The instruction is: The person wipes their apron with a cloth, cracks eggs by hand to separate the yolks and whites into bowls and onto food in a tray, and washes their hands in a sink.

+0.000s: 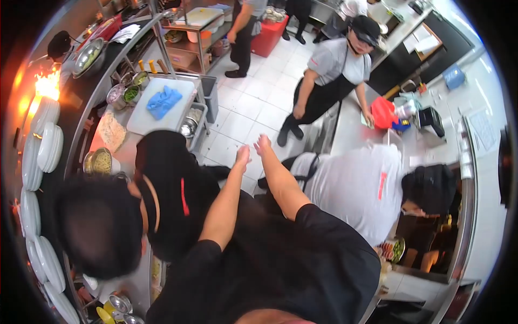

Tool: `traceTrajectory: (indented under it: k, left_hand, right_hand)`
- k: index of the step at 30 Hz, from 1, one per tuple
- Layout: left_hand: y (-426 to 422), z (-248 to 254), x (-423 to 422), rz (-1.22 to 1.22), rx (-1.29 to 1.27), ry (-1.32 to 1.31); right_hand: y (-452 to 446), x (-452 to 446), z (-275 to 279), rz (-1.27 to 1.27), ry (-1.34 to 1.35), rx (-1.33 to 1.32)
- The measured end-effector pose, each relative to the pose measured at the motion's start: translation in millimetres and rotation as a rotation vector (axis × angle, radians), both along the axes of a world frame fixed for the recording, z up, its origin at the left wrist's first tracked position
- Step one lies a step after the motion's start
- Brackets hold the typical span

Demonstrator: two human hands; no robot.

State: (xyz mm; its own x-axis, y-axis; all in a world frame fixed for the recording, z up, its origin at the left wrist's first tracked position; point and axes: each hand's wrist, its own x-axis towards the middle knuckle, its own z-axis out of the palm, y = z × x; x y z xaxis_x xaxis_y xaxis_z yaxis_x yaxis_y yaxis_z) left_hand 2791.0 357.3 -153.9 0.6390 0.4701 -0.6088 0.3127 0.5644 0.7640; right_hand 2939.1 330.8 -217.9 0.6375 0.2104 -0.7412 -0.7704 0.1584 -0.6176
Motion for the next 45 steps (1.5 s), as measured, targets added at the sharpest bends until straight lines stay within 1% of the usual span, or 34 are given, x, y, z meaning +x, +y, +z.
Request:
traceTrajectory:
  k: [2,4,6,7,8,9,10,11,12,13,14,15,16,17,18,20,21,22,23,25,26,27,28,30,31,33,35,38,39,41,42,43,44,45]
  left_hand:
    - [22.1,-8.1,5.8,-0.083,0.003,0.060]
    - [55.3,-6.5,5.1,-0.149,0.004,0.077]
    - [77.4,-5.6,-3.4,-0.164,-0.018,0.082]
    - [85.0,-4.1,-3.2,-0.039,0.003,0.075]
    - [94.5,-20.6,-5.7,-0.058,0.024,0.081]
    - [112.5,-32.6,0.2,-0.085,0.058,0.074]
    - [130.6,-69.4,4.4,-0.190,0.064,0.088]
    - [150.6,-75.9,12.7,-0.242,0.062,0.135]
    - [161.6,-56.6,20.1,-0.298,0.121,0.312]
    - [186.2,-57.7,28.1,-0.430,0.091,0.328]
    - [213.2,-54.5,48.5,-0.502,0.104,0.365]
    - [238.7,-49.2,68.9,-0.572,0.117,0.407]
    - [261.6,-46.1,85.2,-0.640,0.117,0.454]
    - [289.9,-59.1,106.7,-0.664,0.192,0.475]
    - [310.6,-57.5,124.5,-0.587,0.224,0.414]
    - [346.1,-53.6,169.2,-0.421,0.283,0.262]
    - [360.1,-39.0,188.0,-0.368,0.233,0.241]
    - [373.8,-40.3,206.9,-0.281,0.197,0.246]
    - [386.1,-42.8,213.9,-0.197,0.154,0.267]
    - [403.8,-60.0,218.4,-0.158,0.158,0.259]
    - [409.8,-78.2,217.0,-0.187,0.138,0.369]
    - [415.3,-94.7,216.4,-0.218,0.113,0.476]
    - [418.0,-100.2,213.8,-0.262,0.079,0.567]
    - [426.6,-94.9,220.8,-0.386,0.033,0.691]
    - [432.2,-89.7,230.6,-0.448,0.025,0.720]
    - [447.8,-88.4,271.4,-0.573,0.041,0.749]
    - [472.0,-103.8,335.3,-0.699,0.143,0.746]
    - [517.7,-136.8,468.9,-0.918,0.433,0.698]
    - [536.3,-143.6,519.6,-0.977,0.549,0.674]
    - [575.2,-152.9,630.6,-1.039,0.793,0.622]
    - [590.0,-155.8,673.0,-1.022,0.871,0.597]
    - [605.1,-156.7,713.4,-0.972,0.924,0.562]
    - [616.8,-159.3,754.1,-0.867,0.902,0.509]
    - [628.6,-163.7,793.6,-0.766,0.879,0.451]
  right_hand:
    - [-5.8,13.8,-30.5,0.007,0.116,0.063]
    - [-13.1,20.1,-45.4,-0.004,0.177,0.124]
    - [-14.6,32.0,-81.1,0.014,0.207,0.039]
    - [-17.9,39.3,-85.6,0.003,0.250,0.035]
    - [-21.6,37.6,-88.3,-0.016,0.300,0.033]
    - [-18.8,38.8,-70.2,-0.074,0.267,0.001]
    - [-25.0,46.9,-102.0,0.028,0.195,0.024]
    - [-16.7,56.6,-97.1,0.049,0.276,0.074]
    - [-9.1,59.7,-99.5,-0.029,0.397,0.090]
    - [-4.2,68.5,-115.6,-0.072,0.422,0.137]
    - [5.2,80.7,-116.6,-0.116,0.441,0.118]
    - [12.6,96.3,-131.9,-0.073,0.419,0.095]
    - [24.8,114.8,-160.7,-0.101,0.510,0.082]
    - [41.3,132.9,-143.2,-0.046,0.533,-0.023]
    - [54.1,150.0,-133.3,-0.041,0.462,-0.076]
    - [82.0,198.9,-123.4,0.034,0.498,-0.086]
    - [96.6,226.1,-113.0,0.122,0.445,-0.136]
    - [112.0,259.1,-105.5,0.207,0.384,-0.188]
    - [123.8,292.4,-107.6,0.251,0.328,-0.115]
    - [148.5,369.9,-171.3,0.403,0.194,0.052]
    - [175.3,398.9,-121.3,0.207,0.188,0.044]
    - [186.5,438.7,-109.1,0.258,0.102,0.123]
    - [200.9,476.1,-97.0,0.260,0.070,0.106]
    - [228.5,548.0,-68.8,0.172,0.108,0.151]
    - [239.5,587.7,-54.7,0.179,0.105,0.149]
    - [257.7,665.9,-37.1,0.177,0.054,0.138]
    - [286.3,748.1,-26.0,0.161,-0.059,0.131]
    - [333.2,865.4,-22.4,0.302,-0.121,0.018]
    - [346.6,900.9,-36.0,0.355,-0.165,-0.005]
    - [373.1,985.9,-46.5,0.473,-0.123,-0.100]
    - [374.6,999.6,-59.2,0.537,-0.063,-0.150]
    - [372.4,1017.8,-80.3,0.542,-0.023,-0.128]
    - [378.9,1060.2,-91.2,0.551,-0.011,-0.103]
    - [395.3,1100.3,-78.9,0.562,-0.023,-0.155]
